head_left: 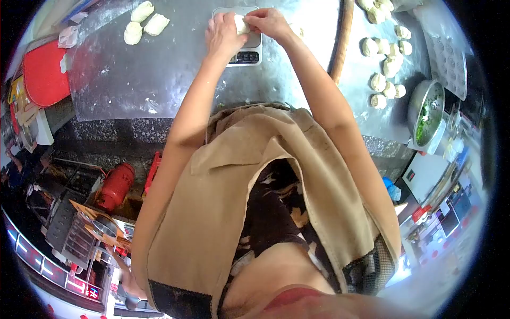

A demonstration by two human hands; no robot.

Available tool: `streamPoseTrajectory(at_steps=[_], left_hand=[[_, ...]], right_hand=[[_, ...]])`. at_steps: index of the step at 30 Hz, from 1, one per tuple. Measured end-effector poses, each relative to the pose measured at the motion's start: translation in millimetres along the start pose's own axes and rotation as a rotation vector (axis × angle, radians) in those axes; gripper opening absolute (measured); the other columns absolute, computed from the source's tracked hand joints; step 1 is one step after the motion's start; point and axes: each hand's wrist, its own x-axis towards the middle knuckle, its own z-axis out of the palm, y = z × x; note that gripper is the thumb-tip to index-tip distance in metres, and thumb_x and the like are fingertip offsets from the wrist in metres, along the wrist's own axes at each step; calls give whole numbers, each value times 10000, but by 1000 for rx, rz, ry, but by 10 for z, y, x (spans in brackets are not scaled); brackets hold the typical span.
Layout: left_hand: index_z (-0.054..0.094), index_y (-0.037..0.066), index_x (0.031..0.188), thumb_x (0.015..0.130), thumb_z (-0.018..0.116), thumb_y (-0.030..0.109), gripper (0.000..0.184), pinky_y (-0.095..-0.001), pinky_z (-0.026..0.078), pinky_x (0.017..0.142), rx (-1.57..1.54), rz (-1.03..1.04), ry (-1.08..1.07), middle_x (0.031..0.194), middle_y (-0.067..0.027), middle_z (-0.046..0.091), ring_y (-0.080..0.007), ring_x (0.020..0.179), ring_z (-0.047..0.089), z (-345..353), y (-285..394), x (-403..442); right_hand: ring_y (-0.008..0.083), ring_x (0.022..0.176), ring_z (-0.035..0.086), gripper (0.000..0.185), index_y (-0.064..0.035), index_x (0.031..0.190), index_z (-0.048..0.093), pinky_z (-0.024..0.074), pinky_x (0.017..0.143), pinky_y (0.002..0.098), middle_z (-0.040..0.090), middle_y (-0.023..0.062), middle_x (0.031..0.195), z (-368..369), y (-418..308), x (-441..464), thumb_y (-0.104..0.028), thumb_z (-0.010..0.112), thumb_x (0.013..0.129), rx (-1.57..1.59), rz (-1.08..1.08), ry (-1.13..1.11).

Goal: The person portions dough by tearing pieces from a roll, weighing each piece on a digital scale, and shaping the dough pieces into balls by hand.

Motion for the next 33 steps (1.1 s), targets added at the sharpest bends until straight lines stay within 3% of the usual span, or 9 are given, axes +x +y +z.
streamPoseTrajectory(at_steps=[6,8,12,15,18,21,24,26,33], left_hand=[[403,61,1273,645,755,180,730,-419,393,944,-143,58,67,1195,-158,496,-358,1108,461,107,-215,33],[390,60,1279,637,760,156,746,-419,391,944,-239,111,65,1180,-150,511,-355,1119,460,96,-232,19],[402,61,1273,640,760,195,740,-436,378,952,-236,129,79,1185,-135,514,-338,1131,462,99,-207,12],[422,76,1262,645,753,240,719,-453,368,952,-7,116,104,1180,-129,521,-321,1118,477,28,-8,-18],[441,101,1249,668,723,281,671,-476,358,954,93,101,63,1212,-128,497,-314,1162,449,79,33,31],[521,38,1116,655,732,264,555,-453,383,895,148,91,84,1116,-146,535,-310,1047,515,91,60,57],[541,21,1054,659,726,266,499,-455,388,876,161,98,75,1086,-153,539,-309,1028,524,96,49,78],[539,23,1055,659,725,262,499,-455,388,879,166,67,38,1087,-155,539,-312,1031,522,91,48,89],[530,8,1078,663,726,252,520,-456,384,896,135,69,35,1117,-161,523,-318,1050,510,113,17,87]], right_hand=[[92,658,562,272,-15,1017,670,467,585,222,642,33,783,-38,-21,194,-177,679,799,123,-4,-240],[114,693,608,265,-66,953,704,500,626,263,668,53,780,-39,-25,221,-183,697,715,113,-51,-291],[105,678,603,259,-56,913,701,497,623,261,666,44,758,48,-10,286,-170,692,680,-26,-60,-200],[100,660,599,230,-50,862,692,497,623,260,657,34,733,88,6,259,-165,686,663,-167,-154,-68],[99,652,597,183,-38,805,678,496,619,251,643,35,706,77,2,227,-156,687,666,-86,-135,-60],[96,637,584,134,-18,777,661,485,591,239,619,31,682,1,-14,181,-123,688,697,142,-17,-147],[101,622,581,125,-1,806,641,485,579,232,611,31,695,-53,44,180,-95,688,739,408,16,-240],[93,654,587,164,-21,914,625,485,628,211,621,22,774,-71,93,192,-113,672,787,576,109,-292],[128,744,617,216,14,1025,612,509,698,224,636,59,886,-145,-135,95,-62,635,825,504,207,-246]])
